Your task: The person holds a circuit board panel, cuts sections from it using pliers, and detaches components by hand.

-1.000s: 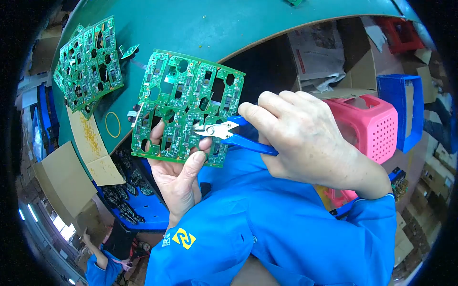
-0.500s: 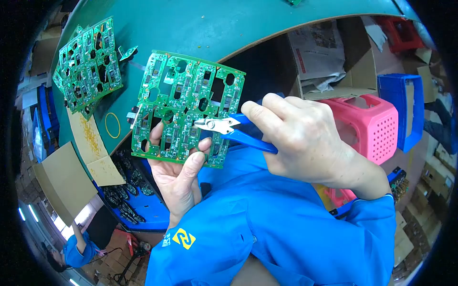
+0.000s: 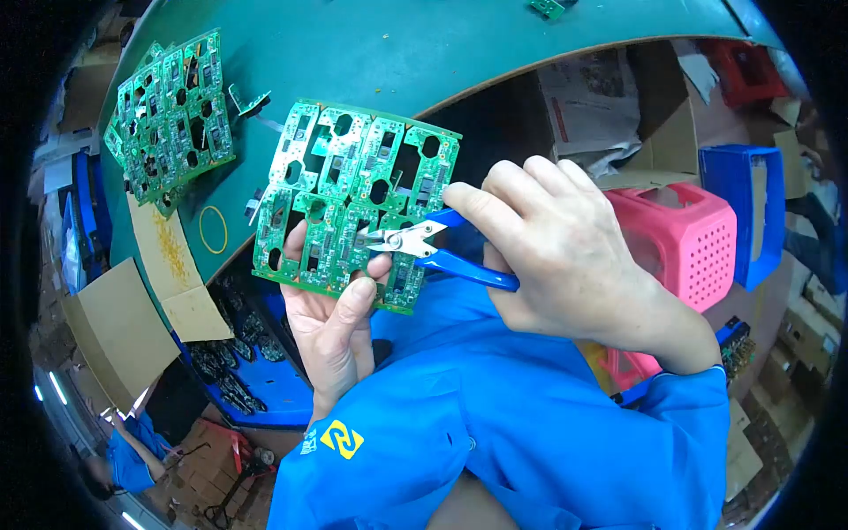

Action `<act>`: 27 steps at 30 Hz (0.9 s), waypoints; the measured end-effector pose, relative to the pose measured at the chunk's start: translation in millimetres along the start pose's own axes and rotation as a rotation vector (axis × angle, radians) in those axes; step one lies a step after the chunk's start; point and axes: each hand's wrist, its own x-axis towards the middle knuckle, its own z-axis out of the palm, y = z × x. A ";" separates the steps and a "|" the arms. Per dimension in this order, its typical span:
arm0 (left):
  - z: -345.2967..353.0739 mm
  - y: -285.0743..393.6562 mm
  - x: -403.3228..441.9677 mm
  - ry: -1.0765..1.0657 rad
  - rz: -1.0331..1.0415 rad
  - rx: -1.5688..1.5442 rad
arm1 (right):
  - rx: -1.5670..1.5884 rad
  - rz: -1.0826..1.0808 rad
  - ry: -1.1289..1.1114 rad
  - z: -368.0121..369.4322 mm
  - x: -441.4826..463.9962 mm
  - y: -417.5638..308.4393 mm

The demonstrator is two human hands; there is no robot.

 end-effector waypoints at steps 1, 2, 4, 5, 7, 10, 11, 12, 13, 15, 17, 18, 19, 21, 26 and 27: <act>0.2 0.0 -0.1 0.000 0.002 -0.001 | -0.001 -0.002 0.001 -0.3 0.7 -0.4; 0.5 -0.7 -0.5 -0.002 0.011 0.011 | -0.009 -0.002 -0.001 -0.5 0.9 -0.8; 0.2 -1.4 -0.6 -0.007 0.024 0.032 | -0.025 0.000 -0.009 -1.3 2.7 -2.5; 0.0 -1.7 -0.5 -0.009 0.030 0.042 | -0.034 0.001 -0.013 -1.9 3.4 -2.9; -1.2 -2.3 -0.4 -0.020 0.041 0.036 | -0.042 0.005 -0.023 -3.0 4.0 -3.7; -2.8 -3.3 -0.6 -0.050 0.073 0.019 | -0.063 0.015 -0.054 -4.2 4.7 -4.4; -2.9 -3.1 -0.7 -0.049 0.073 0.019 | -0.063 0.015 -0.055 -4.3 4.7 -4.5; -2.6 -2.7 -0.7 -0.050 0.074 0.026 | -0.058 0.017 -0.060 -4.8 4.9 -4.6; -2.2 -2.4 -0.3 -0.051 0.077 0.033 | -0.053 0.017 -0.063 -5.0 5.1 -4.3; -1.9 -1.8 -0.1 -0.054 0.080 0.051 | -0.041 0.020 -0.070 -5.2 5.1 -4.2; -2.4 -2.4 0.2 -0.059 0.081 0.057 | -0.034 0.024 -0.071 -5.5 4.5 -4.1; -2.7 -2.8 0.0 -0.062 0.082 0.062 | -0.026 0.026 -0.074 -5.9 4.1 -4.2; -3.0 -3.0 -0.2 -0.064 0.082 0.067 | -0.017 0.029 -0.078 -6.5 4.0 -4.4; -2.9 -3.2 -0.8 -0.067 0.082 0.073 | -0.008 0.032 -0.081 -7.6 3.7 -4.3; -2.2 -2.3 -1.3 -0.070 0.093 0.090 | 0.013 0.019 -0.113 -11.7 4.9 -2.9; -2.6 -2.3 -1.2 -0.073 0.094 0.094 | 0.027 0.019 -0.118 -12.1 4.6 -3.0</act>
